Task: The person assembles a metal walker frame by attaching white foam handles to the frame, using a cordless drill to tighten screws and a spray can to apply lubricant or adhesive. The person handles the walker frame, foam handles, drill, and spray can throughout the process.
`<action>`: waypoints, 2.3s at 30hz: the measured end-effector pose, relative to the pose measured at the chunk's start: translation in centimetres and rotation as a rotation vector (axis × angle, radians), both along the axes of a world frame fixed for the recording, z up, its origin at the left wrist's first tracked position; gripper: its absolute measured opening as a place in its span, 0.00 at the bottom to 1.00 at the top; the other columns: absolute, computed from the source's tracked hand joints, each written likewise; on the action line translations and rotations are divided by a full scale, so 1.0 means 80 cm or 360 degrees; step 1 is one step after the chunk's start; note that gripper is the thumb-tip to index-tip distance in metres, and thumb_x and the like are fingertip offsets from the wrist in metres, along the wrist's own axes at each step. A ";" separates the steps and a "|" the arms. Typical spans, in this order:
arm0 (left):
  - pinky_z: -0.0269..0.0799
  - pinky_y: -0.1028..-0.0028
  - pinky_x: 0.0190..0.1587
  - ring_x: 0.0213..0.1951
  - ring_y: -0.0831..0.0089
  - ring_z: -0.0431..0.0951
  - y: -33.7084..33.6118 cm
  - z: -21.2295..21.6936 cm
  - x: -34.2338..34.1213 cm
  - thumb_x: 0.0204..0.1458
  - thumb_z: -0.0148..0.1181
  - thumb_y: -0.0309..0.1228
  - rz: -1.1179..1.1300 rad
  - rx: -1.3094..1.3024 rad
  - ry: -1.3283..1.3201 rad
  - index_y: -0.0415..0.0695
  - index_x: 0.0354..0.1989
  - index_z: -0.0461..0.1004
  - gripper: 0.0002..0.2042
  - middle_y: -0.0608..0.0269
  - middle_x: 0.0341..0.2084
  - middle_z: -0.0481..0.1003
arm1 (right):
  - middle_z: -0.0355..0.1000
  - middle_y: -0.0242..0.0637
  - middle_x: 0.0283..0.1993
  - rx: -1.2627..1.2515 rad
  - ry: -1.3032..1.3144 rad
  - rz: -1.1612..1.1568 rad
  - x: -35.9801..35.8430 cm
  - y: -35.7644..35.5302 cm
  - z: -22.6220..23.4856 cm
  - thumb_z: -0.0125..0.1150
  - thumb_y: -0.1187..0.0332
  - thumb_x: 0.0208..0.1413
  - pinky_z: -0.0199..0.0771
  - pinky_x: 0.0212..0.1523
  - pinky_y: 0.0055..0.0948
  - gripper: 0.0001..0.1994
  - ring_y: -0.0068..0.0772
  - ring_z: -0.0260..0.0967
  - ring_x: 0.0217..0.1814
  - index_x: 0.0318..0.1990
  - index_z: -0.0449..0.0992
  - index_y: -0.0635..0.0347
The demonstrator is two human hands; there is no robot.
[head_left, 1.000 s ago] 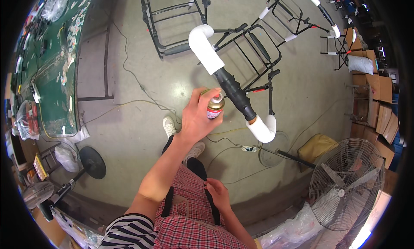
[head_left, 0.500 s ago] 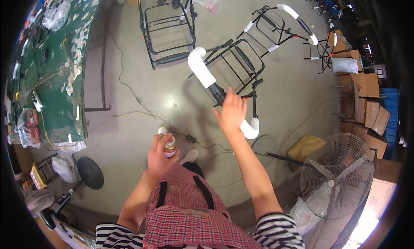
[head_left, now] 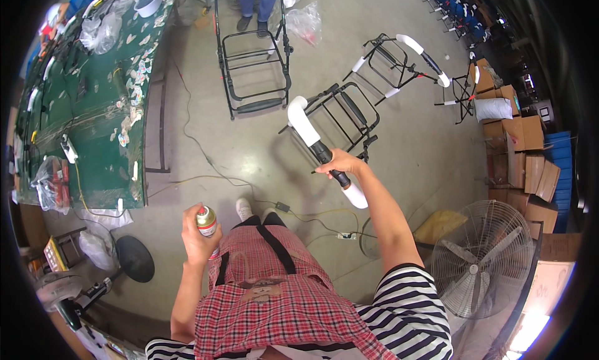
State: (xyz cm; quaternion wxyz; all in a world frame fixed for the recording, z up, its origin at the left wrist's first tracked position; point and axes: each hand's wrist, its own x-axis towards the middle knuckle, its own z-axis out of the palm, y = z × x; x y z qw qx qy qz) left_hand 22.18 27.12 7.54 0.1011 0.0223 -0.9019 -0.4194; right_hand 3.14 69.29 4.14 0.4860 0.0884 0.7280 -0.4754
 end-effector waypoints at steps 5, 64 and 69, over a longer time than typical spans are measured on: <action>0.71 0.60 0.48 0.44 0.50 0.73 -0.008 0.014 0.020 0.33 0.69 0.21 0.0256 -0.0040 -0.0012 0.42 0.55 0.63 0.34 0.49 0.43 0.69 | 0.70 0.45 0.49 0.0403 0.1035 -0.0044 0.001 -0.001 0.036 0.78 0.49 0.35 0.72 0.50 0.34 0.47 0.37 0.70 0.51 0.61 0.63 0.67; 0.54 0.52 0.64 0.63 0.51 0.58 -0.329 -0.039 -0.120 0.49 0.68 0.35 0.0812 -0.0817 0.0196 0.38 0.63 0.58 0.35 0.47 0.60 0.57 | 0.76 0.40 0.28 0.0904 0.0619 -0.0127 0.034 -0.054 -0.015 0.68 0.69 0.43 0.76 0.29 0.36 0.11 0.37 0.75 0.25 0.34 0.73 0.57; 0.61 0.50 0.59 0.58 0.48 0.63 -0.353 -0.112 -0.140 0.44 0.72 0.46 0.1522 -0.0701 0.0316 0.37 0.60 0.61 0.39 0.46 0.56 0.63 | 0.77 0.45 0.32 0.1718 0.1066 -0.0326 0.064 -0.102 -0.026 0.63 0.65 0.43 0.77 0.37 0.48 0.13 0.53 0.76 0.35 0.38 0.72 0.52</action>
